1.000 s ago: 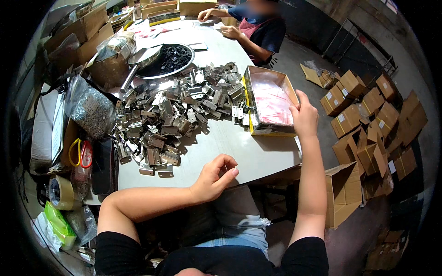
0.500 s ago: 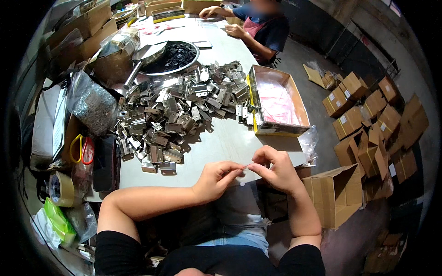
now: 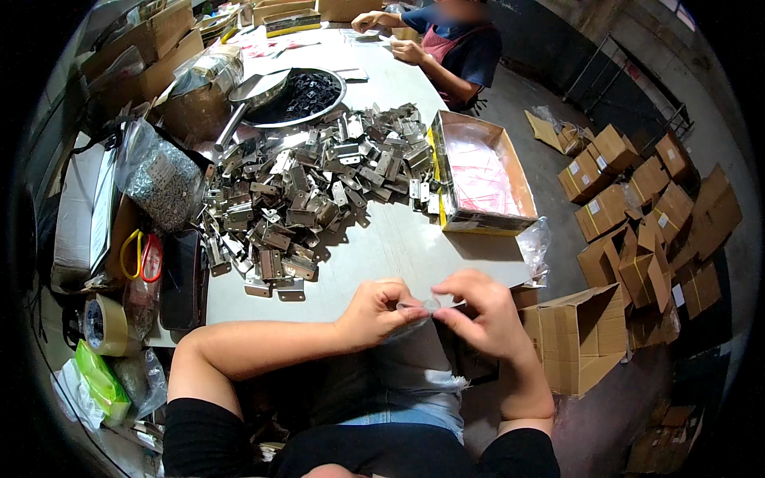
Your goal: The person repeatedly picks small metallic rectangular parts from a large pile on a table, places them into small clear plastic bags, and sets the filled bags into a cardboard box. The process is continuous and repetitive throughout the clip.
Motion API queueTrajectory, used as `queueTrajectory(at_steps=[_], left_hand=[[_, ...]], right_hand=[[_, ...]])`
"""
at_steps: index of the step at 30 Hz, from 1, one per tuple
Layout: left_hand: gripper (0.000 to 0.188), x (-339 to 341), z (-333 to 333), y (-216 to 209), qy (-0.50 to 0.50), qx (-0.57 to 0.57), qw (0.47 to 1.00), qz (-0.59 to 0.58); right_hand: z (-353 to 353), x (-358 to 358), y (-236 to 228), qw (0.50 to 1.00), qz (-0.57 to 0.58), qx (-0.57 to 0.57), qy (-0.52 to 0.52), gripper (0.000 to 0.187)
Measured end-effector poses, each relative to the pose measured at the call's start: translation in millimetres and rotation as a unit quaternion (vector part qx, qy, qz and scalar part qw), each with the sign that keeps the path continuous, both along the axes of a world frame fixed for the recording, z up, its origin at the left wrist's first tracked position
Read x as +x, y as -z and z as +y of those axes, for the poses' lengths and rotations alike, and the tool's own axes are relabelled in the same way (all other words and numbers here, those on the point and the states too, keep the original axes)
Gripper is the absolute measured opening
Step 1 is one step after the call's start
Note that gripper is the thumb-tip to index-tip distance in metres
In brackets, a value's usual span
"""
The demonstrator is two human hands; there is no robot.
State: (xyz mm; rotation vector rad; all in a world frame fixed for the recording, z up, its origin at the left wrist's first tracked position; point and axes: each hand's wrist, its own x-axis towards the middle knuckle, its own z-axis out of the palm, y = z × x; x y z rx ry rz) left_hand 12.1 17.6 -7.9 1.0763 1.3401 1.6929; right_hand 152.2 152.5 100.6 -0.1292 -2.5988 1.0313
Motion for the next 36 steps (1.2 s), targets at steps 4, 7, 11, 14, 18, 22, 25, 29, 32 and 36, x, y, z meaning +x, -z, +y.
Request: queueTrajectory(at_steps=[4, 7, 11, 14, 18, 22, 25, 29, 32, 36], left_hand=[[0.02, -0.6, -1.0, 0.0, -0.025, -0.017, 1.0, -0.001], [0.016, 2.5, -5.4, -9.2, -0.025, 0.02, 0.997, 0.07], [0.035, 3.8, -4.6, -2.9, 0.016, 0.073, 0.979, 0.192], [0.057, 9.0, -6.8, -3.4, 0.03, 0.122, 0.962, 0.242], [0.066, 6.5, -6.1, -19.0, 0.271, -0.126, 0.941, 0.16], [0.067, 16.3, -10.0, -10.5, 0.091, 0.106, 0.949, 0.281], [0.06, 23.5, -12.8, -8.2, 0.09, 0.026, 0.982, 0.166], [0.043, 25.9, -12.6, 12.9, 0.205, -0.033, 0.975, 0.081], [0.045, 31.7, -8.6, 8.1, 0.289, -0.057, 0.954, 0.054], [0.049, 26.1, -10.1, 11.6, 0.26, -0.026, 0.957, 0.127]], right_hand=[[-15.2, 0.8, -10.6, 0.997, -0.006, 0.055, -0.059, 0.032], [-21.7, 0.6, -8.3, 0.988, -0.095, 0.101, -0.064, 0.035], [-18.7, 7.7, -4.9, 0.963, -0.193, 0.132, -0.133, 0.043], [-16.6, 7.0, -5.3, 0.945, -0.153, 0.197, -0.214, 0.046], [-23.4, 9.2, -10.8, 0.912, -0.338, -0.005, -0.23, 0.046], [-25.3, 5.8, -9.7, 0.904, -0.308, 0.14, -0.262, 0.046], [-14.9, -17.6, -23.2, 0.879, -0.325, 0.113, -0.331, 0.039], [27.8, -90.9, -20.7, 0.937, -0.198, -0.023, -0.288, 0.022], [60.7, -165.2, 25.2, 0.99, -0.002, 0.144, 0.006, 0.05], [60.7, -259.0, 63.2, 0.974, -0.086, 0.154, 0.14, 0.076]])
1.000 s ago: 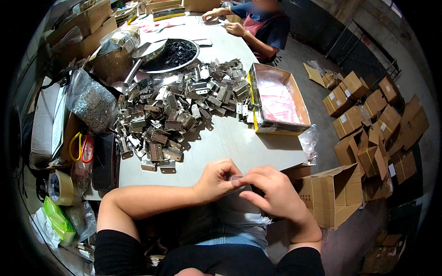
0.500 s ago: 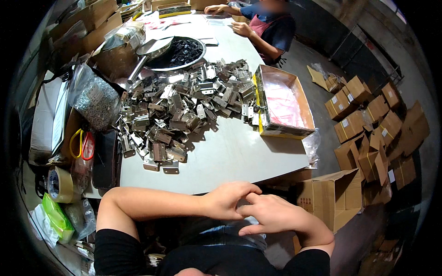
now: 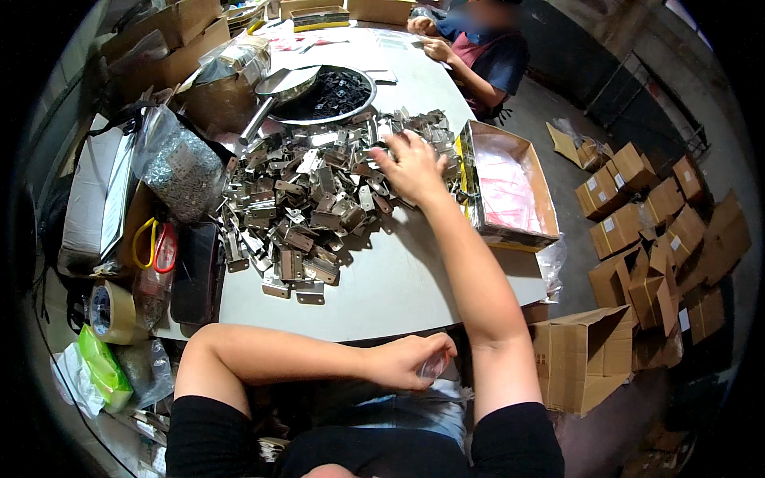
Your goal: The person repeatedly picks small metallic rectangular parts from a large pile on a table, places them into small clear plastic bags, and sets the filled bags into a cardboard box. The process is continuous and repetitive throughout the clip.
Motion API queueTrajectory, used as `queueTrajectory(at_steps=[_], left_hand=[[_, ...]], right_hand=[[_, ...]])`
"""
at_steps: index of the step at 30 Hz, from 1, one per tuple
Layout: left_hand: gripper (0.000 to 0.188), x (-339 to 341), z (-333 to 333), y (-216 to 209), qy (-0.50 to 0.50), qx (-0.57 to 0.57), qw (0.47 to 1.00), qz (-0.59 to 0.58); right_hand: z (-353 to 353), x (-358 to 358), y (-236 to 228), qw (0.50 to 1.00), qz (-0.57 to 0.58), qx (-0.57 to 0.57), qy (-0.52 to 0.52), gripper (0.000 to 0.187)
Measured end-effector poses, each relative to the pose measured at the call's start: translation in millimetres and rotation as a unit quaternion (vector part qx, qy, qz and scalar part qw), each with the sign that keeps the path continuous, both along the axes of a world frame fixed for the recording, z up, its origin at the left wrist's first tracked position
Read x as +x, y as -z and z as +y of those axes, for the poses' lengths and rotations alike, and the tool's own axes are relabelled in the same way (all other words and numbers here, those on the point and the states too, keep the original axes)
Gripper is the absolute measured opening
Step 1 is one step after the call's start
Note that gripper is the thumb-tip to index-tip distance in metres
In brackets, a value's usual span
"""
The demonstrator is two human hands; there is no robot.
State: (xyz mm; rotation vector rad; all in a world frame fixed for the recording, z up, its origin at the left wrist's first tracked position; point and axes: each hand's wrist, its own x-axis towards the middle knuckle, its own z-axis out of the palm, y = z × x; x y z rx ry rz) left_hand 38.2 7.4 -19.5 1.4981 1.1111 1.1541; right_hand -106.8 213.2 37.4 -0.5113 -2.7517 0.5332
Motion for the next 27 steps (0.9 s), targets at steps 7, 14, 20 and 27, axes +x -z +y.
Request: queueTrajectory(at_steps=[7, 14, 20, 27], left_hand=[[0.051, -9.4, 5.7, -3.3, 0.011, 0.003, 1.0, 0.025], [0.048, -5.1, 3.0, -2.1, 0.022, -0.025, 0.996, 0.078], [0.048, -6.3, 2.4, -2.4, 0.019, -0.061, 0.995, 0.072], [0.061, -19.0, 15.7, 5.5, 0.074, -0.059, 0.987, -0.126]], right_hand=[[-47.8, 42.5, 21.0, 0.982, 0.107, 0.12, -0.095, 0.05], [-64.1, 153.9, 17.5, 0.972, 0.063, 0.152, -0.169, 0.043], [-54.8, 195.5, 19.3, 0.977, 0.107, 0.14, -0.118, 0.029], [-41.4, 168.4, 14.9, 0.958, 0.254, -0.103, -0.087, 0.02]])
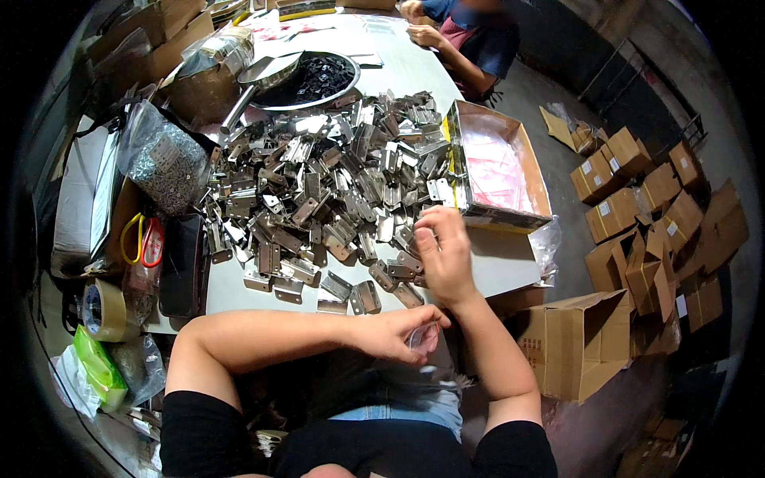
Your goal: The person repeatedly picks small metallic rectangular parts from a large pile on a table, places them into small clear plastic bags, and sets the filled bags into a cardboard box. The process is continuous and repetitive throughout the clip.
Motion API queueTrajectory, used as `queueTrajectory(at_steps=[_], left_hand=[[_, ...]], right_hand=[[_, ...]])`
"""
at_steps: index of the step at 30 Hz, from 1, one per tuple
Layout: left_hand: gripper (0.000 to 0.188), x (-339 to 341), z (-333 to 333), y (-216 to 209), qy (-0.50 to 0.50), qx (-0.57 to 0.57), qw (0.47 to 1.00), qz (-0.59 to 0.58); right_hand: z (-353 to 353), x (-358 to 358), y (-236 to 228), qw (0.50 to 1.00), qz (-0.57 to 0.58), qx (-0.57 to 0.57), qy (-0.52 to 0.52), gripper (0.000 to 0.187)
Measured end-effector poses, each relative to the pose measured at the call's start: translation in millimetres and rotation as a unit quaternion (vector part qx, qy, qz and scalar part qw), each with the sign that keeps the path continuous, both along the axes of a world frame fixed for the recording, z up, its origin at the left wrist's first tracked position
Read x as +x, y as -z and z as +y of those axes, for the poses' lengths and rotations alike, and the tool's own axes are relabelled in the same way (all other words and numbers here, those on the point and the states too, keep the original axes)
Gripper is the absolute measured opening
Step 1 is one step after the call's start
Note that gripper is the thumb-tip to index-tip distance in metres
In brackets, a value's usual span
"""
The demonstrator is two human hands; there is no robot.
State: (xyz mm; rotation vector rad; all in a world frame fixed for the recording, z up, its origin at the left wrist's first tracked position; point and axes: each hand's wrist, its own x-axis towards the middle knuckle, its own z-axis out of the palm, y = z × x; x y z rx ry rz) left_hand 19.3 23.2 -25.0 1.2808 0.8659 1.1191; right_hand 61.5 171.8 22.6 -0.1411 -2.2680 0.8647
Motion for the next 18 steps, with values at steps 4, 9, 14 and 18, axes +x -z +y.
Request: queueTrajectory(at_steps=[4, 9, 14, 18], left_hand=[[0.057, 1.9, -6.5, -10.7, 0.024, 0.077, 0.98, 0.184], [0.047, 17.0, -22.2, -2.1, 0.141, 0.097, 0.932, 0.32], [0.044, 23.7, -27.3, -2.1, 0.156, 0.07, 0.931, 0.323], [0.05, 20.4, -22.4, -7.7, 0.144, 0.021, 0.944, 0.297]], right_hand=[[2.5, 31.9, -26.7, 0.996, -0.043, 0.056, -0.045, 0.024], [-32.5, 68.5, -28.9, 0.94, -0.214, 0.204, -0.168, 0.042], [-24.7, 90.1, 8.3, 0.967, -0.077, 0.205, -0.128, 0.027], [-25.6, 98.3, 8.3, 0.962, -0.151, -0.225, 0.045, 0.018]])
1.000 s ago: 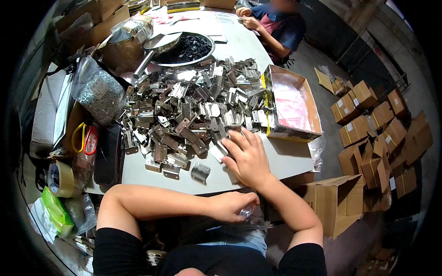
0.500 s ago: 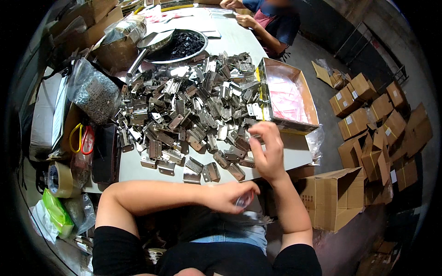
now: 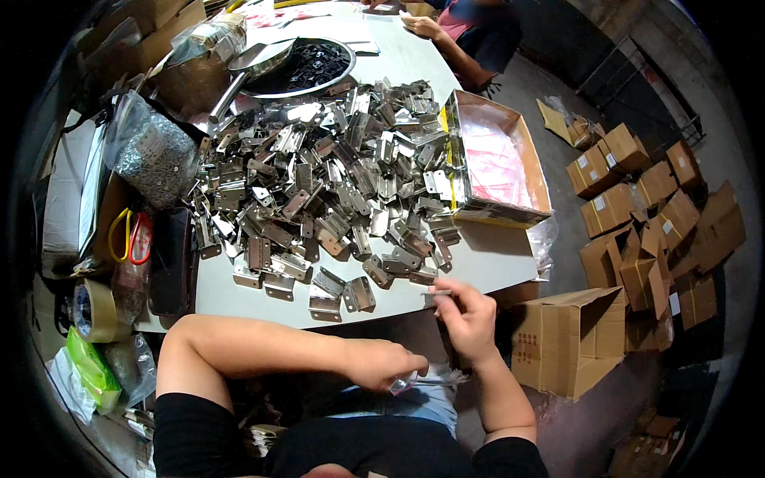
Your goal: The person repeatedly picks small metallic rectangular parts from a large pile on a table, places them into small clear plastic bags, and sets the filled bags into a cardboard box. The process is continuous and repetitive throughout the clip.
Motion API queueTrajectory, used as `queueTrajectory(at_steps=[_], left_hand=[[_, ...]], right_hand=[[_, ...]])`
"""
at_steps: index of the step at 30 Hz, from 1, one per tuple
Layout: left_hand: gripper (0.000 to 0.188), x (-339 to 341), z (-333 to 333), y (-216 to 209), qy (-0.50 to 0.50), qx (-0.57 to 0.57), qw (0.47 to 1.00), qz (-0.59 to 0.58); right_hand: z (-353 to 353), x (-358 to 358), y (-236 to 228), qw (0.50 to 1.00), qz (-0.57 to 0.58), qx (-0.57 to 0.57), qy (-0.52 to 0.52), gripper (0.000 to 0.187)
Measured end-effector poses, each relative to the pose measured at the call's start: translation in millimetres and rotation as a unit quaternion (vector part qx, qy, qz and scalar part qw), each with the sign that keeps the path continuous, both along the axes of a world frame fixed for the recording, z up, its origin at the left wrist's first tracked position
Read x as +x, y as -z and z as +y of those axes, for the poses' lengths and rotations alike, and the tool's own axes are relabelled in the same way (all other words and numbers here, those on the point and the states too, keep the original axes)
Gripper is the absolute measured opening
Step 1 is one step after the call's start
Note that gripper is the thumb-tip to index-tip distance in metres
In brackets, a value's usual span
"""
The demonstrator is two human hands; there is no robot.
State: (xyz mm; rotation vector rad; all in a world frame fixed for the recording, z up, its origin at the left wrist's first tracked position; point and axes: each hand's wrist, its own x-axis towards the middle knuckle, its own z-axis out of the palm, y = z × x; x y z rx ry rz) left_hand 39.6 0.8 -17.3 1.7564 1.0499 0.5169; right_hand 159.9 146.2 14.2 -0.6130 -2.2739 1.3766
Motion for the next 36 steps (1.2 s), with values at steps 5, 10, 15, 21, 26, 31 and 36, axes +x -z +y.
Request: queueTrajectory(at_steps=[5, 10, 15, 21, 26, 31, 36], left_hand=[[0.052, -1.2, 5.9, 8.5, -0.104, -0.093, 0.96, -0.242], [0.05, 4.2, 7.9, 15.1, -0.18, -0.223, 0.887, -0.362], [0.05, 8.3, 10.0, 23.7, -0.189, -0.211, 0.882, -0.378], [0.05, 7.4, 7.1, 20.0, -0.191, -0.197, 0.894, -0.354], [0.049, 11.6, 5.0, 25.4, -0.178, -0.191, 0.916, -0.305], [0.05, 8.6, 4.3, 18.7, -0.177, -0.191, 0.924, -0.278], [0.048, 7.7, 3.0, 15.4, -0.193, -0.179, 0.93, -0.257]], right_hand=[[10.1, -4.0, -10.5, 0.96, 0.014, -0.28, 0.015, 0.021], [3.9, -8.4, -13.8, 0.969, -0.01, -0.242, 0.04, 0.015], [-11.4, -24.5, -9.1, 0.973, -0.025, 0.227, -0.04, 0.009], [8.5, -22.9, -21.3, 0.895, -0.011, 0.423, -0.14, 0.032], [21.5, 6.6, -2.7, 0.885, 0.008, 0.442, -0.145, 0.04], [21.9, 10.5, 6.7, 0.932, 0.071, 0.35, -0.062, 0.021], [1.8, -4.3, 0.5, 0.98, 0.022, -0.188, 0.068, 0.013]])
